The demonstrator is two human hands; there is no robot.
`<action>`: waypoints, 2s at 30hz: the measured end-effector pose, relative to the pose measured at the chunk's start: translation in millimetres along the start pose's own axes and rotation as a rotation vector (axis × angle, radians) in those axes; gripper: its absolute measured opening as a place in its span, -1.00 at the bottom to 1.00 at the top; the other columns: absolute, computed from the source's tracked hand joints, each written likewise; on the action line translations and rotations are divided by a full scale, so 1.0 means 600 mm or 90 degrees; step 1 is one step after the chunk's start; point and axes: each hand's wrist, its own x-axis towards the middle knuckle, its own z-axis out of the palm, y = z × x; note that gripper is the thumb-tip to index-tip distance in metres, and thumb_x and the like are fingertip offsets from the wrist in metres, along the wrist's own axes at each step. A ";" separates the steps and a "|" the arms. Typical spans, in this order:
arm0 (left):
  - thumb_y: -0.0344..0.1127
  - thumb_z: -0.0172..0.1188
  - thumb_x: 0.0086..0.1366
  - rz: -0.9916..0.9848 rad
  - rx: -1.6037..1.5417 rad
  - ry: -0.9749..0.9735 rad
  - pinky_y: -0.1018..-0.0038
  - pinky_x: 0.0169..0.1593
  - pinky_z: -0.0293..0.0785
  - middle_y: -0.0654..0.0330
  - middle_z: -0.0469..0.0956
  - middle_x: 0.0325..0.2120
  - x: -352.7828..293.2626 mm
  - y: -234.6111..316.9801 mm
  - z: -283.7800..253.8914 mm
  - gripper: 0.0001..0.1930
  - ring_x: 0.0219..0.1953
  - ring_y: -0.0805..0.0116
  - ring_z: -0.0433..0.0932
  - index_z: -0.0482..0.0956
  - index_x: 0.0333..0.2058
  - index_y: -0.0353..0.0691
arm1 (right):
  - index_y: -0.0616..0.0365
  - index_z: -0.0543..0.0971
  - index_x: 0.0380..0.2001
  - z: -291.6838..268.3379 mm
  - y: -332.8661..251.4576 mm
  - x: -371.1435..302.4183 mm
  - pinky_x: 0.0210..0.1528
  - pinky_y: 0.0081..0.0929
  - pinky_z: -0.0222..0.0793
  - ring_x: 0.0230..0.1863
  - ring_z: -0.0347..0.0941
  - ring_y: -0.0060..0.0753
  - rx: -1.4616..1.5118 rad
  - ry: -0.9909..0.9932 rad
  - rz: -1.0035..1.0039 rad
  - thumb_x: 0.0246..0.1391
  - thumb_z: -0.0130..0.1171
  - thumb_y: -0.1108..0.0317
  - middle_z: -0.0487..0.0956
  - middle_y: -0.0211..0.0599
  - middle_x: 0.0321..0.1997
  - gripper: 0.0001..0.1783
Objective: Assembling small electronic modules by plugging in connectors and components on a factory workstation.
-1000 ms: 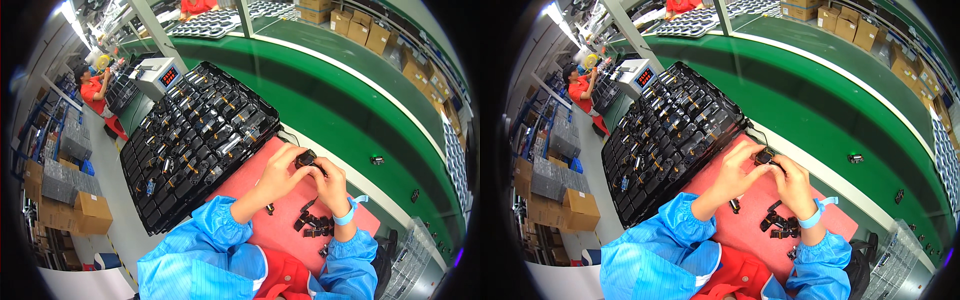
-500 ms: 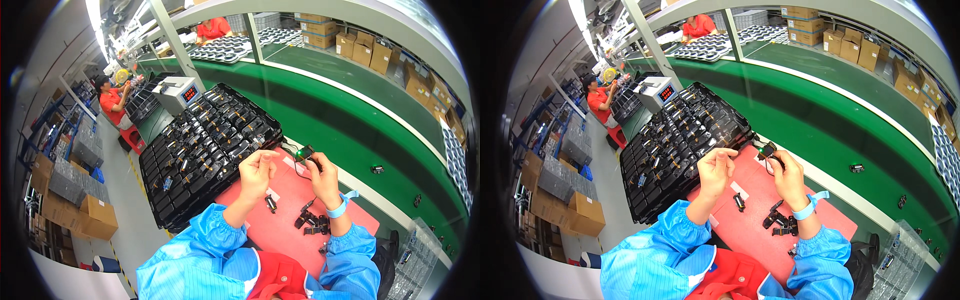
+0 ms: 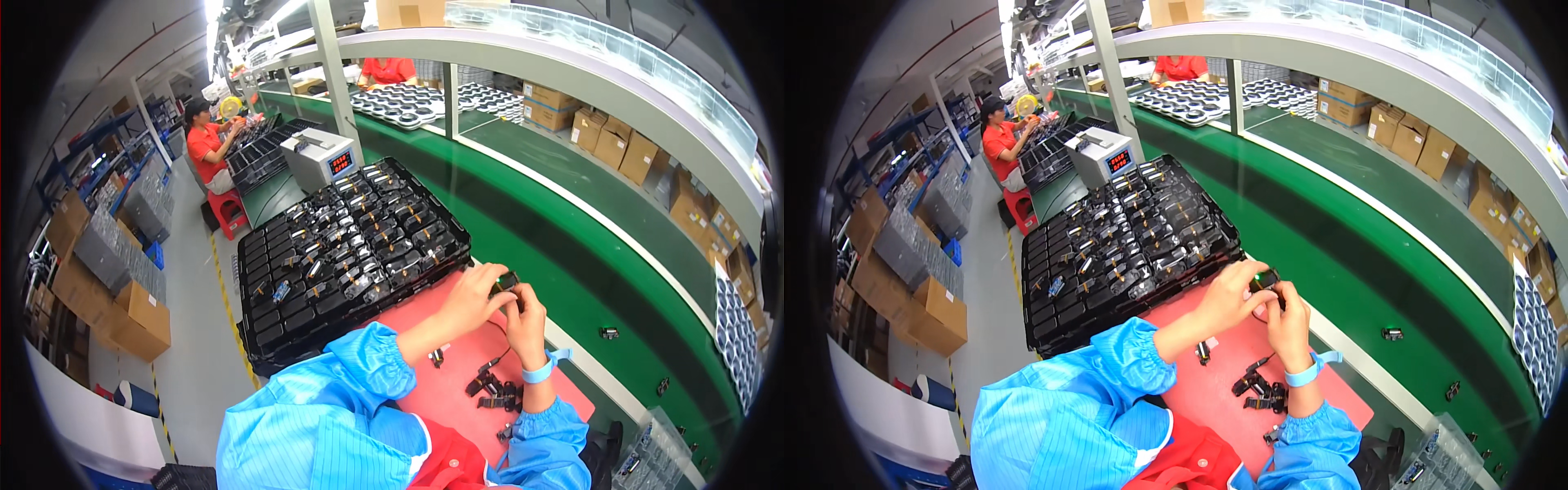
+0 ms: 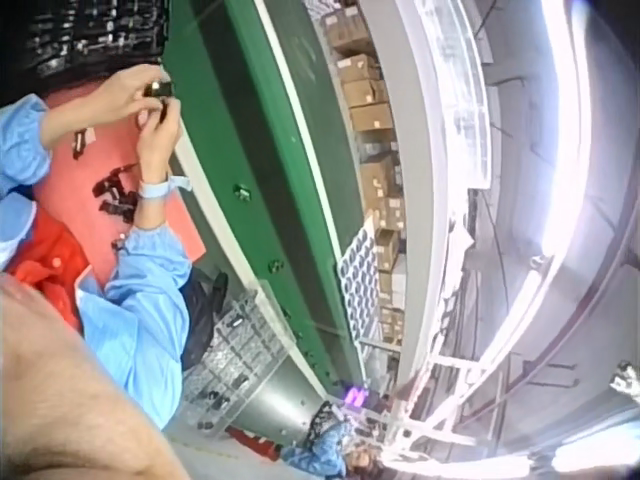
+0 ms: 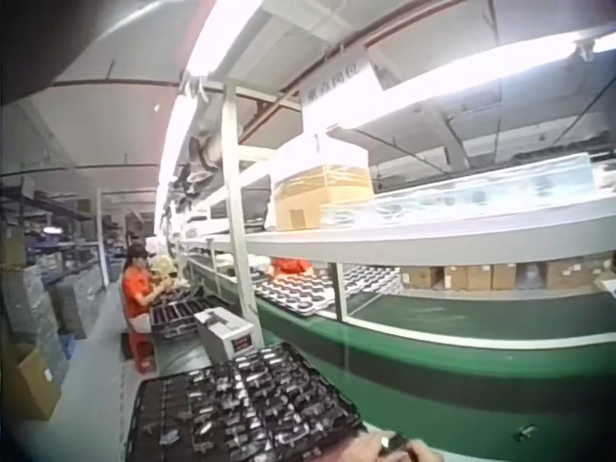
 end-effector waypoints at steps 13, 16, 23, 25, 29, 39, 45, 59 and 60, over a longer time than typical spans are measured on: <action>-0.57 0.07 0.05 -0.108 -0.412 -0.145 0.45 -0.19 0.41 0.04 0.50 -0.32 0.015 -0.057 0.106 -0.75 -0.28 0.21 0.51 0.46 -0.23 -0.38 | 0.25 0.40 -0.31 -0.068 0.056 0.027 -0.47 -0.74 0.18 -0.50 0.23 -0.73 0.403 -0.039 0.241 0.02 0.00 0.58 0.39 -0.48 -0.44 -0.87; -0.61 0.04 0.03 -0.093 -0.433 -0.169 0.45 -0.20 0.42 0.04 0.50 -0.31 0.009 -0.066 0.107 -0.73 -0.26 0.21 0.51 0.47 -0.22 -0.36 | 0.22 0.36 -0.37 -0.073 0.061 0.025 -0.50 -0.77 0.14 -0.50 0.21 -0.76 0.413 -0.072 0.283 0.02 -0.01 0.58 0.33 -0.50 -0.49 -0.92; -0.62 0.01 0.06 -0.079 -0.440 -0.190 0.45 -0.22 0.44 0.03 0.50 -0.31 0.000 -0.070 0.105 -0.74 -0.25 0.19 0.51 0.47 -0.22 -0.36 | 0.20 0.35 -0.40 -0.073 0.064 0.021 -0.51 -0.76 0.17 -0.54 0.22 -0.75 0.440 -0.142 0.328 -0.01 0.00 0.58 0.32 -0.51 -0.52 -0.91; -0.62 0.02 0.06 -0.074 -0.438 -0.187 0.45 -0.22 0.45 0.03 0.50 -0.31 -0.001 -0.071 0.106 -0.74 -0.26 0.19 0.52 0.48 -0.22 -0.36 | 0.19 0.35 -0.40 -0.073 0.062 0.022 -0.50 -0.77 0.17 -0.54 0.22 -0.75 0.437 -0.139 0.324 -0.02 0.02 0.58 0.31 -0.52 -0.52 -0.89; -0.62 0.03 0.05 -0.050 -0.432 -0.186 0.46 -0.23 0.46 0.04 0.50 -0.30 -0.001 -0.074 0.109 -0.75 -0.26 0.19 0.52 0.48 -0.23 -0.36 | 0.18 0.35 -0.40 -0.072 0.067 0.020 -0.50 -0.78 0.16 -0.53 0.22 -0.76 0.429 -0.140 0.300 -0.03 0.04 0.59 0.30 -0.52 -0.52 -0.88; -0.47 0.16 0.03 0.004 -0.161 -0.161 0.24 -0.18 0.44 -0.03 0.49 -0.29 0.017 -0.051 0.068 -0.53 -0.26 0.03 0.52 0.32 -0.03 -0.32 | 0.18 0.35 -0.41 -0.091 0.074 0.019 -0.49 -0.77 0.17 -0.50 0.22 -0.77 0.372 -0.187 0.301 -0.04 0.05 0.58 0.29 -0.53 -0.51 -0.88; -0.09 0.29 -0.06 -0.368 0.219 -0.734 0.16 -0.29 0.40 -0.08 0.47 -0.33 -0.072 -0.006 -0.045 -0.42 -0.32 -0.06 0.48 0.28 -0.14 -0.30 | 0.21 0.35 -0.29 -0.084 0.166 0.010 -0.53 -0.75 0.02 -0.54 0.10 -0.77 0.116 0.254 0.281 0.02 0.04 0.51 0.26 -0.60 -0.60 -0.84; -0.65 0.22 -0.05 -0.448 -0.660 -0.152 0.53 -0.22 0.42 0.13 0.44 -0.29 -0.036 -0.056 0.022 -0.53 -0.25 0.42 0.47 0.24 -0.15 -0.31 | 0.27 0.41 -0.29 -0.021 0.010 0.000 -0.32 -0.59 0.31 -0.39 0.40 -0.47 0.071 -0.137 0.089 0.06 -0.04 0.49 0.47 -0.26 -0.41 -0.87; -0.68 0.20 -0.05 -0.459 -0.742 -0.148 0.55 -0.20 0.42 0.15 0.45 -0.28 -0.037 -0.058 0.023 -0.52 -0.23 0.43 0.47 0.23 -0.13 -0.31 | 0.26 0.44 -0.28 -0.014 0.004 -0.001 -0.37 -0.56 0.34 -0.41 0.45 -0.41 0.052 -0.094 0.072 0.04 0.01 0.49 0.51 -0.20 -0.40 -0.85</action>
